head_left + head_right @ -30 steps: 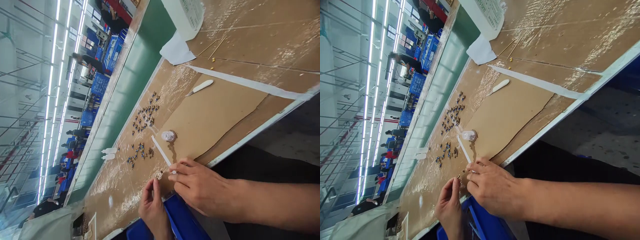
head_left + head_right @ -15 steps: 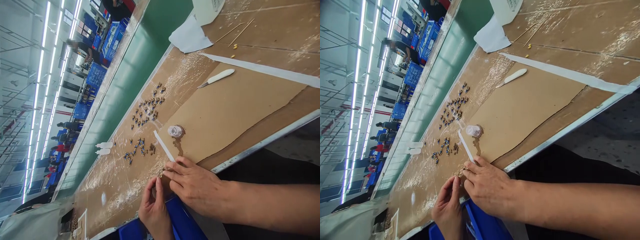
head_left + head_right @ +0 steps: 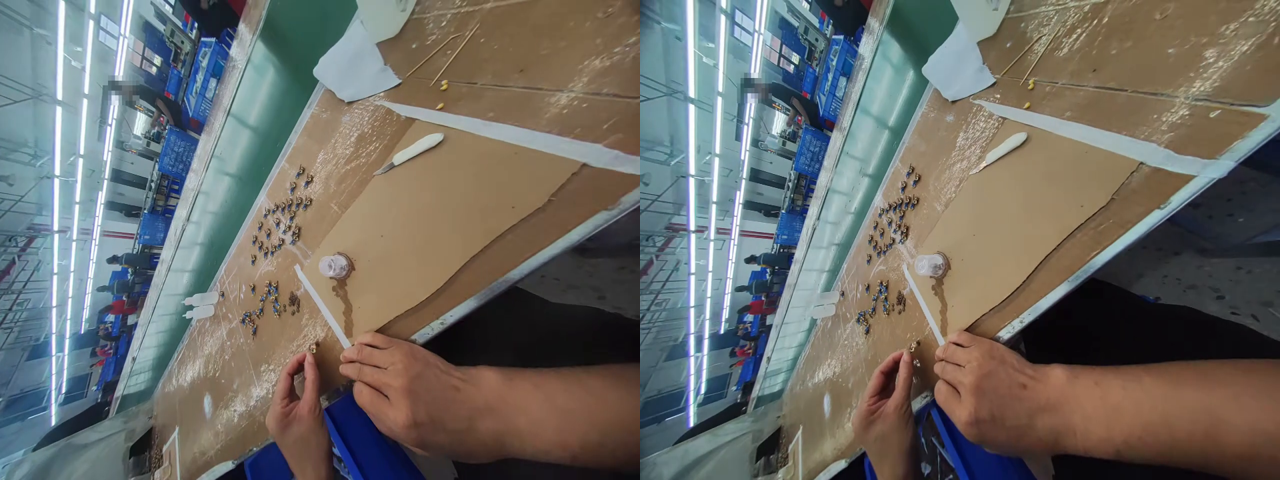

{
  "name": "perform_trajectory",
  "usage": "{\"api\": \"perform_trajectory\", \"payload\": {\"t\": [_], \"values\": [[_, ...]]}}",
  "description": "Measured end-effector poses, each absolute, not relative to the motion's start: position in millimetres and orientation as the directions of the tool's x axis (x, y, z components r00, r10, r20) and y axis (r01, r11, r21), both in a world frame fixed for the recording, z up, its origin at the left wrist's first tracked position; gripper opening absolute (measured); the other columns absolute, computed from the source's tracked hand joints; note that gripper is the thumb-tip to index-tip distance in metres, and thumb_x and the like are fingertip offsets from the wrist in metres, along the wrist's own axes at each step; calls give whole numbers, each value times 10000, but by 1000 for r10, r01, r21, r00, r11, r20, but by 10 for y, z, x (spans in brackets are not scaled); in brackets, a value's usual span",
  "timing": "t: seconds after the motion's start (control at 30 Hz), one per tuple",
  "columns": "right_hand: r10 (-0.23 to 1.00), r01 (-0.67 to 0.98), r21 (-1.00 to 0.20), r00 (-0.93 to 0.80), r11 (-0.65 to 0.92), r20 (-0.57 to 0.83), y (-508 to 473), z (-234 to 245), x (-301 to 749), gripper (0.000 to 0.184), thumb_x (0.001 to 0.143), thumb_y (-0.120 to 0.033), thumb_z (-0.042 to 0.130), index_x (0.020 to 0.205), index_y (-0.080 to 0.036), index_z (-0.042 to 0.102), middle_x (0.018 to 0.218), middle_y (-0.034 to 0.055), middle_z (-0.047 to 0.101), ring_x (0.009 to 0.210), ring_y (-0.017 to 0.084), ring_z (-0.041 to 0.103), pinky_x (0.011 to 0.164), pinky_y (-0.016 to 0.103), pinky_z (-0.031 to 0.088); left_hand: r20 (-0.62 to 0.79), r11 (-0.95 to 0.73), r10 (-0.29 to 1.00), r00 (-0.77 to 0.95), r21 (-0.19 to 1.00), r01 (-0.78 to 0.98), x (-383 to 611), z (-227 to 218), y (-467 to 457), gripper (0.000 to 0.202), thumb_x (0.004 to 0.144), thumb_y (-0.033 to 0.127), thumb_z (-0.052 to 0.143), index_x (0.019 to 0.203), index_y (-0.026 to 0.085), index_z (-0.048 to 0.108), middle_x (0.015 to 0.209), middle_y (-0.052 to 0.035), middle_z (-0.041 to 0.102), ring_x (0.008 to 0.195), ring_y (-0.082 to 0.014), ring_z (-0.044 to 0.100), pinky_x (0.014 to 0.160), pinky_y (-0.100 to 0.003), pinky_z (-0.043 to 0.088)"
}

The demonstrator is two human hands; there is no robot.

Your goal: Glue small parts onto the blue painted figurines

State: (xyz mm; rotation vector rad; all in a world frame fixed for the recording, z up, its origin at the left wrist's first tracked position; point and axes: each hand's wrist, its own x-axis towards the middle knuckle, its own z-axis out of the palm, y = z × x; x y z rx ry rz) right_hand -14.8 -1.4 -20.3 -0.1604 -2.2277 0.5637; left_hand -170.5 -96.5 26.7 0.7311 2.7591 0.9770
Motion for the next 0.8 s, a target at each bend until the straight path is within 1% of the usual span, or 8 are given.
{"api": "perform_trajectory", "payload": {"t": [0.07,0.17,0.27,0.37,0.5,0.6,0.8], "values": [[285,-78,-438,-656,895,699,2,-212,-143,215,831,-75,387,768,-98,592,866,135,647,917,214,586,826,365,439,43,680,476,-878,616,399,-1699,272,-949,346,637,501,708,830,215,693,857,0,694,821,-152,620,791,-237,454],[264,-81,-418,-663,905,700,17,-222,-139,200,838,-87,401,784,-95,593,889,152,645,931,214,579,827,372,437,66,671,468,-881,623,403,-1685,280,-923,349,597,492,730,800,211,689,822,4,696,786,-142,626,755,-214,463],[253,-88,-412,-669,907,699,21,-228,-132,186,841,-110,417,817,-91,601,904,162,643,940,220,575,831,381,433,104,661,487,-867,605,444,-1677,289,-902,342,592,488,727,777,203,683,788,2,697,756,-143,633,736,-215,478],[240,-101,-412,-680,905,693,28,-229,-121,176,841,-126,430,822,-93,602,910,162,642,948,224,571,830,381,430,128,668,493,-861,579,468,-1682,291,-902,342,605,486,722,797,206,683,787,3,697,751,-147,634,735,-225,482],[230,-107,-408,-686,907,690,39,-229,-110,165,838,-136,442,819,-92,600,915,164,642,947,222,570,828,380,425,117,685,486,-866,565,460,-1707,286,-921,349,620,483,718,830,205,686,827,-8,699,796,-163,633,733,-233,477],[235,-104,-412,-685,905,690,44,-229,-110,172,841,-131,434,819,-93,601,924,163,642,948,221,571,827,380,423,111,669,512,-852,570,476,-1727,296,-918,362,606,484,728,818,193,694,810,-12,699,754,-157,634,716,-230,478],[241,-108,-423,-685,900,688,52,-215,-104,172,843,-130,439,821,-90,605,928,160,643,954,221,572,829,373,419,98,711,524,-846,496,498,-1700,362,-860,369,599,506,719,807,201,702,799,-7,702,741,-155,637,720,-228,483]]}}
